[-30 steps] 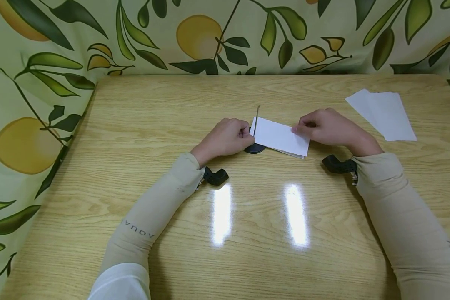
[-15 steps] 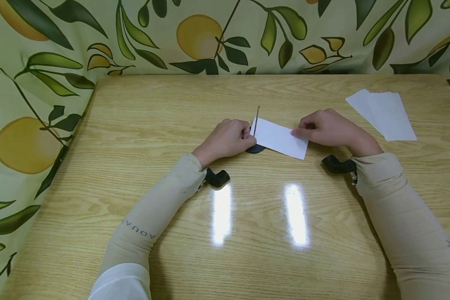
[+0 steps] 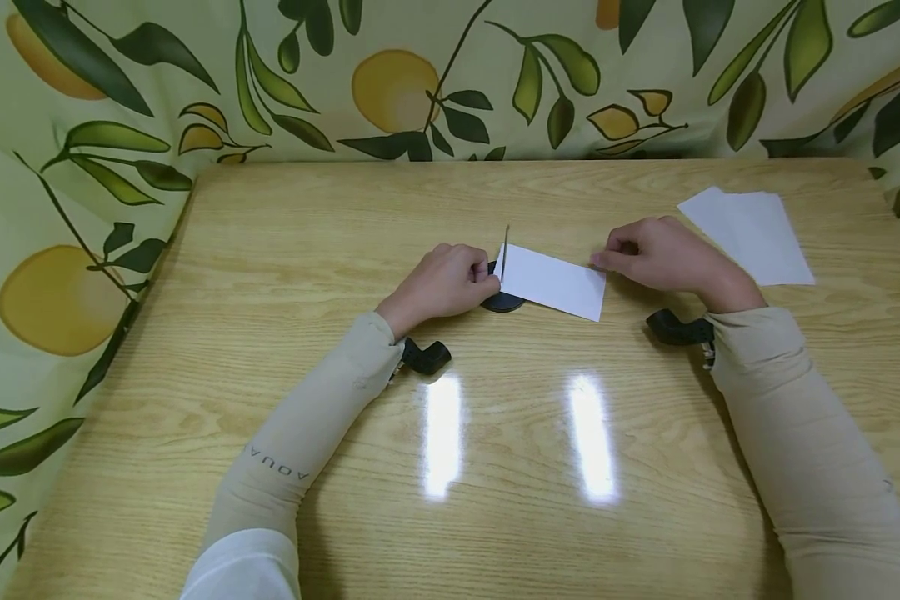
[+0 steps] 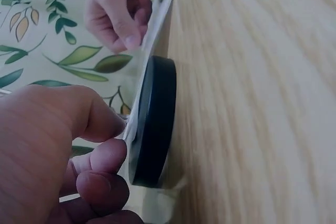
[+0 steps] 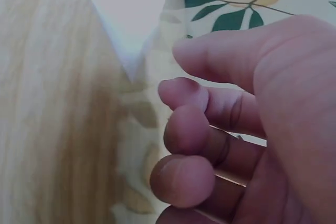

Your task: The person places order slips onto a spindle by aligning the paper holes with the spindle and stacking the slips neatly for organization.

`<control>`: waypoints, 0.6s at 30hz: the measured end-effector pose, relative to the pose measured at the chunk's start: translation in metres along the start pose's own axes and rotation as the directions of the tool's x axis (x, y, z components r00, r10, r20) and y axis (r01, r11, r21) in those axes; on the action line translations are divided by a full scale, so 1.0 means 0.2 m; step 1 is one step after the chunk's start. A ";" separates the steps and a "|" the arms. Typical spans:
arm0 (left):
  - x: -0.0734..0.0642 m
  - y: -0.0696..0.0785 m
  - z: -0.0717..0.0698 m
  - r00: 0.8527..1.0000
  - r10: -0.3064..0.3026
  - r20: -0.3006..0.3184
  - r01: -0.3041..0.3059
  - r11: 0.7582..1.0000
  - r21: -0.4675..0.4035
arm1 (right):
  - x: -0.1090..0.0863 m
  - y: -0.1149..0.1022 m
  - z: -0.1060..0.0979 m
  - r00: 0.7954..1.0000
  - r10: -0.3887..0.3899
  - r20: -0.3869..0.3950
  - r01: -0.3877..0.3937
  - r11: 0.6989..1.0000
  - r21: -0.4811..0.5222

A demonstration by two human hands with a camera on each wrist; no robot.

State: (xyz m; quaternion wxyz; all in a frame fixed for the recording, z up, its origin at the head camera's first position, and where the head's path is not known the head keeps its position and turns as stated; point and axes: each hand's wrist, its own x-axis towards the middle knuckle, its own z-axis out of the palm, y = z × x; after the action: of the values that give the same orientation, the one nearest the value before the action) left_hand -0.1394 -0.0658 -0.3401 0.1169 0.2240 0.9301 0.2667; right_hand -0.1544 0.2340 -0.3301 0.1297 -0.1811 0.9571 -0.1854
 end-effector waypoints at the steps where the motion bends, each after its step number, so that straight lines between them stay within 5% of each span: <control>1: -0.01 0.00 0.00 1.000 -0.004 -0.004 0.004 1.000 -0.005 | -0.01 0.00 -0.01 1.000 0.007 -0.008 -0.007 1.000 -0.001; 10: -0.05 -0.07 -0.02 0.996 -0.037 -0.078 0.031 0.996 -0.079 | -0.07 0.03 -0.05 0.990 0.080 -0.117 -0.072 0.994 0.077; 18: -0.08 -0.10 -0.02 0.993 0.014 -0.118 -0.037 0.980 -0.198 | -0.15 0.09 -0.10 0.948 0.162 -0.273 -0.128 0.982 0.137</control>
State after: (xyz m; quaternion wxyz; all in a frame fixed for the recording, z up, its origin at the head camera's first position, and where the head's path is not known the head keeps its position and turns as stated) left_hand -0.1345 -0.0912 -0.3460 0.0810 0.2071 0.9009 0.3727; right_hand -0.1381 0.2670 -0.3140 0.0155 -0.0741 0.9639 -0.2553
